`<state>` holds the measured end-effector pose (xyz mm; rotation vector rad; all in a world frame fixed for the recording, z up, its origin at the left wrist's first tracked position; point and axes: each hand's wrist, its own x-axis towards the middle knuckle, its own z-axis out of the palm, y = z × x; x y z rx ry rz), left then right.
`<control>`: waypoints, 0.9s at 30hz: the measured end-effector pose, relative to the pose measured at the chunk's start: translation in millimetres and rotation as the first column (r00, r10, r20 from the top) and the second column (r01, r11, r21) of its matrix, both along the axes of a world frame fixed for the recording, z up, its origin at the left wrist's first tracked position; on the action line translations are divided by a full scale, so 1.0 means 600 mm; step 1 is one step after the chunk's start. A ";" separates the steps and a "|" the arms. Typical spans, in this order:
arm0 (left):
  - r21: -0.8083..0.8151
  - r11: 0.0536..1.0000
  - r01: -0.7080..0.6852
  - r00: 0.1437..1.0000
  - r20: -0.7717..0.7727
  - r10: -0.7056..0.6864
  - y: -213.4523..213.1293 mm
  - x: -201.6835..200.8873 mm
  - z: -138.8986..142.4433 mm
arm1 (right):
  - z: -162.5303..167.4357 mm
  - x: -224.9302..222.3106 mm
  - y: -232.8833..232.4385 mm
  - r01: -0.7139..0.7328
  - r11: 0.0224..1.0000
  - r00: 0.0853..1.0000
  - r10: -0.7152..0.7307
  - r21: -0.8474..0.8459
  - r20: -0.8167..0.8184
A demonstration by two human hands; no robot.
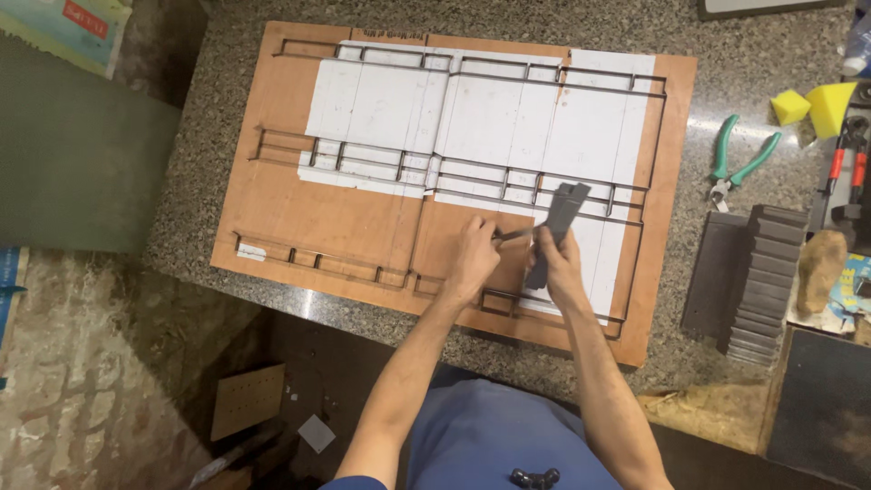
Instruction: The person holds thin gray metal strips and a sanding block, rubbing the block along the strips to smooth their edges. They then lay the sanded strips into the slots of a wooden frame jig on the workbench, fitting them between the frame's cross bars one at a time.
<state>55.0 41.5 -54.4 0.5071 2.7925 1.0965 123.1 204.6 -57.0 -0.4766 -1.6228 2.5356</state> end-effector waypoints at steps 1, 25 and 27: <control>0.166 0.985 -0.056 0.994 0.097 0.040 0.002 0.003 0.010 | 0.002 0.002 0.008 0.005 1.000 1.000 -0.005 0.018 0.005; 0.045 0.940 0.338 0.941 -0.041 -0.336 0.049 0.014 0.065 | -0.010 0.010 0.019 0.021 0.876 0.983 0.069 0.482 -0.168; 0.076 0.935 0.345 0.938 -0.026 -0.344 0.050 0.017 0.074 | -0.004 0.006 0.018 0.066 0.881 0.969 0.056 0.468 -0.242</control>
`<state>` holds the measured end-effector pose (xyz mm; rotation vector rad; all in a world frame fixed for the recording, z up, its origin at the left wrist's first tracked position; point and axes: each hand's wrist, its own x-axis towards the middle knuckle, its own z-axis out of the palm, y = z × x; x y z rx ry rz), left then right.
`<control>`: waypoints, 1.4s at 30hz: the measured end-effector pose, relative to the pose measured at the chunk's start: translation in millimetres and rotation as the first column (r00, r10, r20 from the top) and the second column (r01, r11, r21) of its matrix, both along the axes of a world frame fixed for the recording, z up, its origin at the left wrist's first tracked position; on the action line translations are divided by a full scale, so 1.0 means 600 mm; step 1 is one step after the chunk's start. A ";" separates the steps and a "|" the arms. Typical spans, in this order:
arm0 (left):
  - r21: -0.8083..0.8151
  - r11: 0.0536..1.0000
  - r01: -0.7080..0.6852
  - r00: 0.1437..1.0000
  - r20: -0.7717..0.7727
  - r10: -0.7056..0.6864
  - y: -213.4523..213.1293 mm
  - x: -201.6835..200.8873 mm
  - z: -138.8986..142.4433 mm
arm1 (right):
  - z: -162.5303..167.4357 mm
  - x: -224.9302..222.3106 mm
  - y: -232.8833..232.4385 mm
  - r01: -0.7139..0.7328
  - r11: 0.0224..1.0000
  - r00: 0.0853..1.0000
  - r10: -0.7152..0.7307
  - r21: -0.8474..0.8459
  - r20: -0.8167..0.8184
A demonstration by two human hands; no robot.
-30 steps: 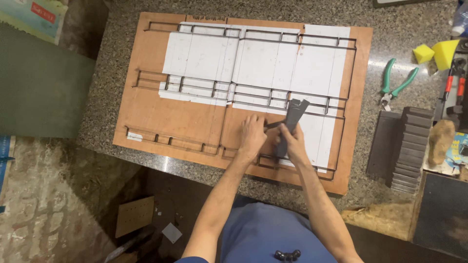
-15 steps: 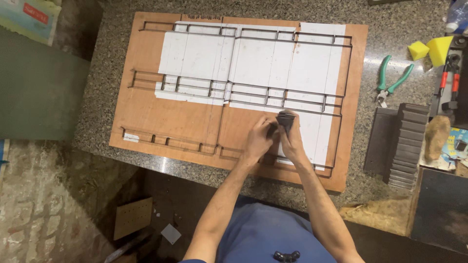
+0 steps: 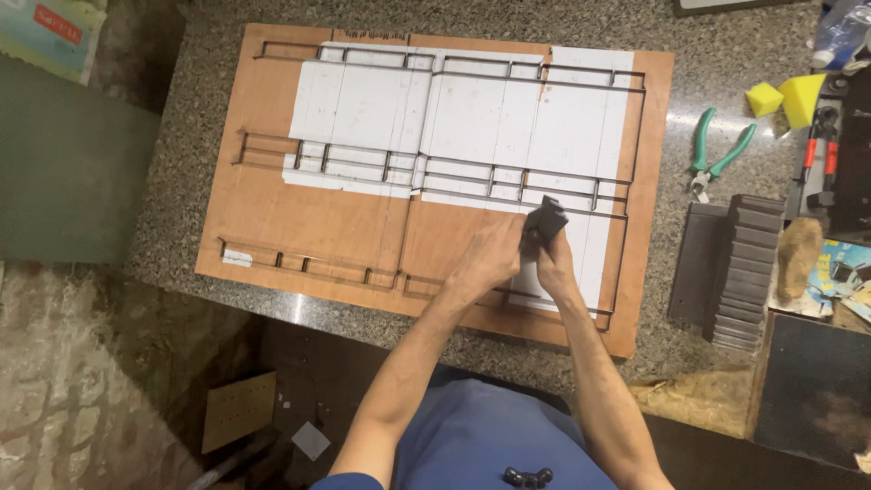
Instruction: The person holds thin gray metal strips and a sanding block, rubbing the block along the strips to smooth their edges. They then lay the sanded strips into the slots of a wooden frame jig on the workbench, fitting them between the frame's cross bars one at a time.
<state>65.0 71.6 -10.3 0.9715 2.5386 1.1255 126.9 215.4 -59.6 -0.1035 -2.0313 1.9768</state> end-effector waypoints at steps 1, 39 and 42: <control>0.065 0.998 -0.009 1.000 0.019 0.008 0.000 0.004 0.003 | 0.000 -0.001 -0.001 0.004 1.000 0.999 -0.004 -0.005 -0.047; 0.326 0.914 0.243 0.970 -0.070 -0.233 0.020 0.024 -0.005 | -0.008 0.034 -0.043 0.087 0.952 0.994 -0.063 -0.295 0.089; 0.337 0.916 0.216 0.948 0.151 -0.279 0.018 0.015 -0.023 | 0.016 0.063 -0.039 0.151 0.960 0.981 -0.175 0.236 0.082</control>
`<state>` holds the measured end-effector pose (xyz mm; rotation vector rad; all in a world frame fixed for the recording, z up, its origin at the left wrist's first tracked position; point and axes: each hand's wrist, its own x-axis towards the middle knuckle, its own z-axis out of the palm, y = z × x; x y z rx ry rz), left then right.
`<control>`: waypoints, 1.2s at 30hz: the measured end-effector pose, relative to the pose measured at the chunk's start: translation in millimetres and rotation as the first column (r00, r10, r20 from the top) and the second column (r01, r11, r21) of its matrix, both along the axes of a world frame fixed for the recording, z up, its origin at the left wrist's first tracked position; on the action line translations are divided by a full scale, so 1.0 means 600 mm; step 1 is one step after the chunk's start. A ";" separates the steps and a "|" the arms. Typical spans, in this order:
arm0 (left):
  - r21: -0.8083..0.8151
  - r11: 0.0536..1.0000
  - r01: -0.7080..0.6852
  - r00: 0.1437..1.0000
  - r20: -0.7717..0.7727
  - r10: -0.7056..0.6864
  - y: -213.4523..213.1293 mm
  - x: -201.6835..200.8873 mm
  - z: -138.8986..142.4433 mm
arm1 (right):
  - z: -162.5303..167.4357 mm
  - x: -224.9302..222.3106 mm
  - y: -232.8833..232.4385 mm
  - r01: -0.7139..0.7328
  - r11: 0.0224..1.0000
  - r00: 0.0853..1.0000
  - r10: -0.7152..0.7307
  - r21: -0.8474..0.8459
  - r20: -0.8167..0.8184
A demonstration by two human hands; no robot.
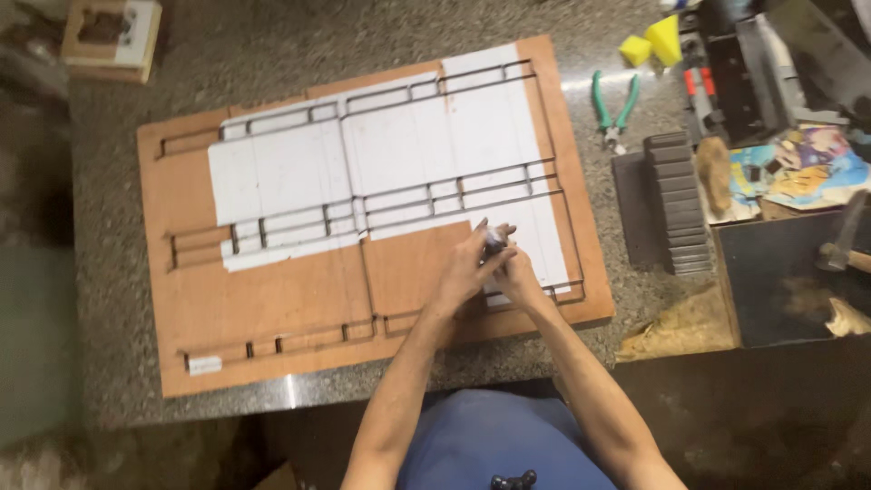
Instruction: The person holds thin gray metal strips and a sanding block, rubbing the block along the strips to smooth their edges. They then lay the sanded strips into the slots of a wooden frame jig on the workbench, fitting them between the frame's cross bars one at a time.
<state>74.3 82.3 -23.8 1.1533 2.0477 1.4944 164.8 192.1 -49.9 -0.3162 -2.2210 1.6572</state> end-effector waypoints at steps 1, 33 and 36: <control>0.014 1.000 0.021 0.986 0.164 -0.023 -0.003 -0.005 -0.006 | 0.013 0.009 0.005 0.014 0.949 1.000 -0.021 0.315 0.019; -0.543 0.796 -0.265 0.809 -0.575 -0.123 -0.007 0.272 -0.013 | 0.062 0.067 0.375 -0.224 0.835 0.949 0.069 0.502 0.309; -0.614 0.747 -0.255 0.833 -0.531 -0.152 -0.047 0.275 -0.007 | 0.069 0.074 0.374 -0.224 0.834 0.957 0.089 0.504 0.277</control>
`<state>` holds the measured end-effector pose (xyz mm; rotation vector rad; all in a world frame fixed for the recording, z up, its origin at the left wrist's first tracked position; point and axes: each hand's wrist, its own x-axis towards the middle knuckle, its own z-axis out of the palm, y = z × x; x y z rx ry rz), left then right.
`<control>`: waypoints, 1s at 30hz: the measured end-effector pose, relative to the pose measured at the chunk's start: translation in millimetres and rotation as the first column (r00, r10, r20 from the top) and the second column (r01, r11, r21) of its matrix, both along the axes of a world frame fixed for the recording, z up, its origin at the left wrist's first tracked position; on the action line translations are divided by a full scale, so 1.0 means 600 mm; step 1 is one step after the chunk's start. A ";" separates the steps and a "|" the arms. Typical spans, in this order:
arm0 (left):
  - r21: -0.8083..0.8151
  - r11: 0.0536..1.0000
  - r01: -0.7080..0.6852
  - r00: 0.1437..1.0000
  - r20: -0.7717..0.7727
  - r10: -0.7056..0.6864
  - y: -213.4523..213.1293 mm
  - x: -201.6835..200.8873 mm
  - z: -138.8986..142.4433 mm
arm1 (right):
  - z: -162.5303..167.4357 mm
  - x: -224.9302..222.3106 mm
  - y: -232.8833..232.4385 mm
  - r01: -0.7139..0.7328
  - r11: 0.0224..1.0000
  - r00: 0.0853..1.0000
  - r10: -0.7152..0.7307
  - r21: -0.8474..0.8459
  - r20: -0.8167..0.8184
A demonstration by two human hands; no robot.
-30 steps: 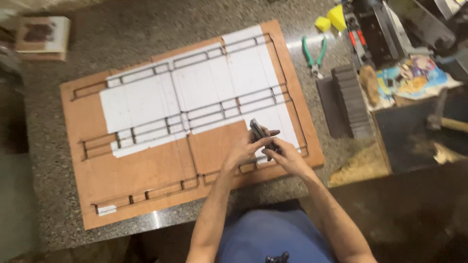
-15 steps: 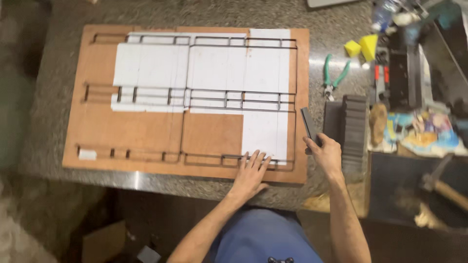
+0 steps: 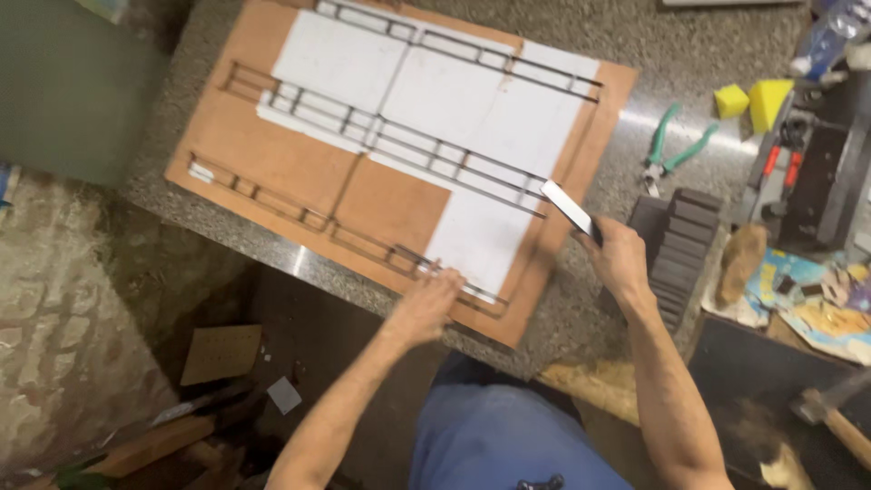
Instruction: The person holds thin gray metal strips and a sanding block, rubbing the block along the strips to smooth their edges. They then lay the sanded strips into the slots of a wooden frame jig on the workbench, fitting them between the frame's cross bars one at a time.
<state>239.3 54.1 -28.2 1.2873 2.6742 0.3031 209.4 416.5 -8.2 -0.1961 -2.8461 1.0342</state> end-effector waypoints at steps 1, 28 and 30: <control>-0.029 1.000 -0.010 1.000 0.003 0.010 -0.016 -0.002 0.002 | -0.001 0.006 0.003 -0.003 1.000 1.000 0.003 0.016 0.003; 0.422 0.821 -0.385 0.921 0.120 0.370 0.014 0.062 0.040 | 0.073 0.143 0.010 0.457 0.756 0.850 -0.527 0.469 0.021; 0.434 0.788 -0.437 0.895 0.297 0.332 0.071 0.052 0.035 | 0.070 0.203 0.065 0.542 0.620 0.722 -0.689 0.567 0.063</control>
